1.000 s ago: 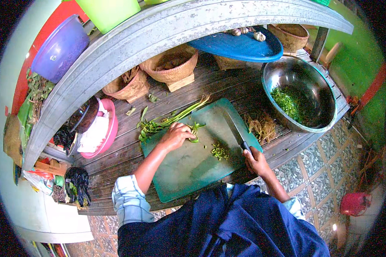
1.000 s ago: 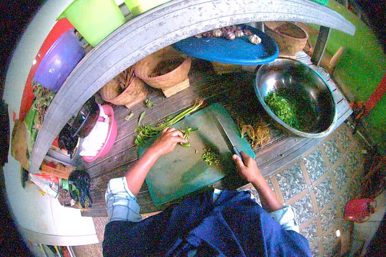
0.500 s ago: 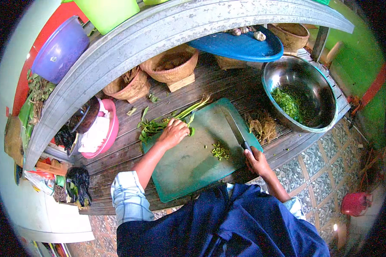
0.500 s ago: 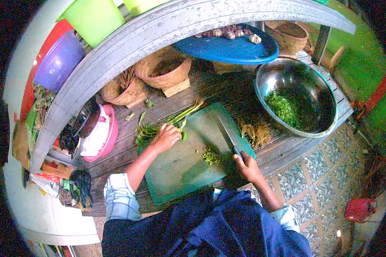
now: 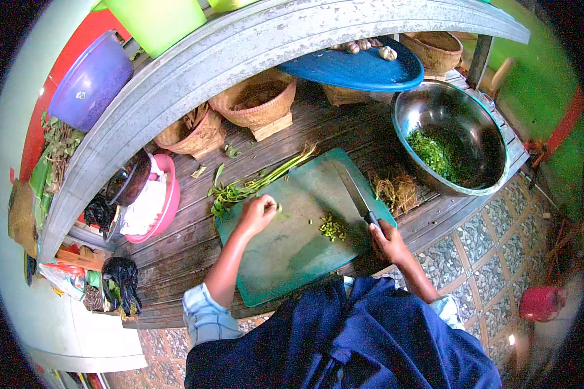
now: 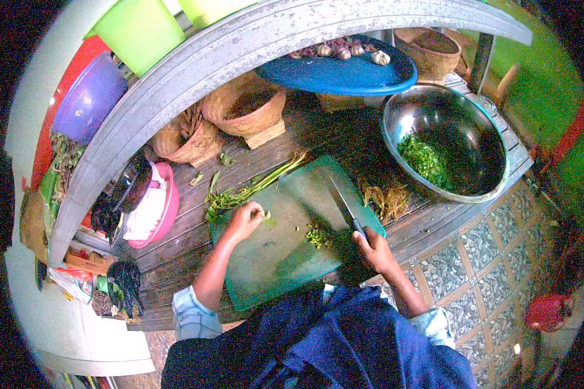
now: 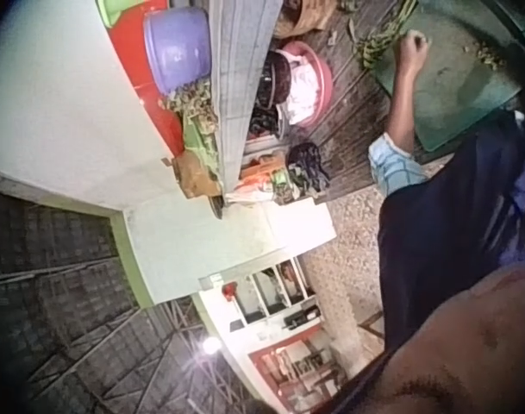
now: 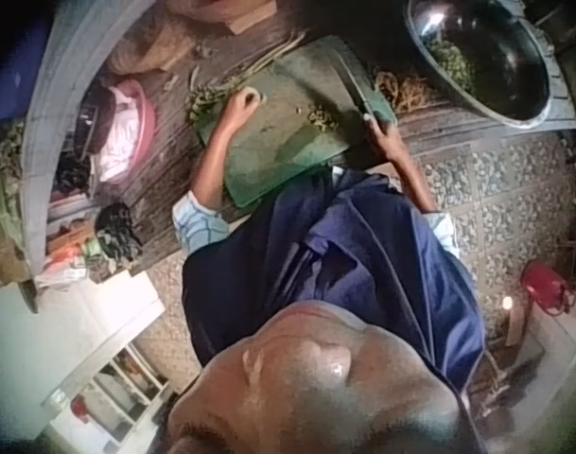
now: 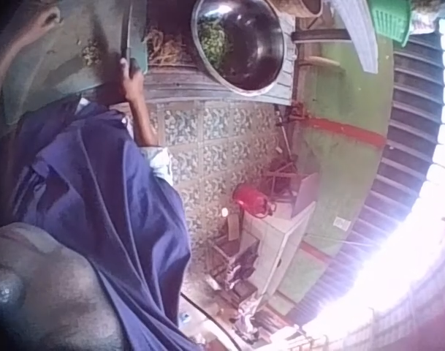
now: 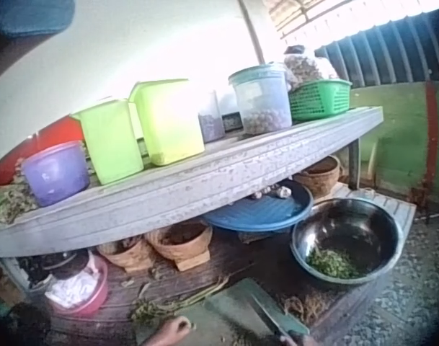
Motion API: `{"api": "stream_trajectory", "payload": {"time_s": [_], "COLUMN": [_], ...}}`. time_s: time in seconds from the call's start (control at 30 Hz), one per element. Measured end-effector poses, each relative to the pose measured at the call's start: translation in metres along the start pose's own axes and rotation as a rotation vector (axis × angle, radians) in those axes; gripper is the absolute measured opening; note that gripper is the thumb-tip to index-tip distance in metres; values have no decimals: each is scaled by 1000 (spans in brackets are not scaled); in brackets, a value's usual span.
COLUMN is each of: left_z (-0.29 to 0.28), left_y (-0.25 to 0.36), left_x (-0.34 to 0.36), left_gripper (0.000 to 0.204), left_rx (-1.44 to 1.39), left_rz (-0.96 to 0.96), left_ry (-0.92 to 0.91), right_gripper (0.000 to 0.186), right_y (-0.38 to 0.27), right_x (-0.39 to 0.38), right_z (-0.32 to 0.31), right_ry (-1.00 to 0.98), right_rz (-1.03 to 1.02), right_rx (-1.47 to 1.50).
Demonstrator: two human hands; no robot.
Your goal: Chopping green vegetable stalks on a cutting board using a knife.
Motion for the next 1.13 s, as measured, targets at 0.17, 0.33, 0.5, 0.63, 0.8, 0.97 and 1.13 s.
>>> {"api": "stream_trajectory", "payload": {"time_s": [0.17, 0.33, 0.5, 0.63, 0.8, 0.97, 1.13], "left_z": [-21, 23, 46, 50, 47, 59, 69], "left_y": [2, 51, 88, 89, 94, 89, 85], "left_x": [-43, -75, -87, -102, -108, -108, -112], "left_gripper": [13, 11, 9, 11, 16, 12, 10], "left_rx": [-110, -207, -60, 5, 144, -192, -219], "left_rz": [-118, -96, 14, -4, 13, -76, -118], "left_ry": [-180, -68, 334, 409, 433, 416, 366], "right_gripper": [45, 44, 44, 48, 37, 36, 51], "right_y": [-5, -1, 5, -33, -41, -44, -50], "right_x": [-2, 1, 4, -17, -53, -59, -74], "right_z": [-1, 1, 0, 15, 36, 36, 36], "right_ry": [-14, -7, -71, -179, -329, -344, -374], "right_rz": [132, 103, 104, 42, -65, -62, -111], "right_rx": [115, 129, 129, -141, -321, -348, -244]}}
Point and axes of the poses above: each hand's wrist, its own x-axis towards the middle knuckle, its own z-axis out of the palm, y = z × x, the point moved 4 cm from there along x, towards the middle knuckle, and after that the axes turned 15 degrees about x, right-handed, at the moved point
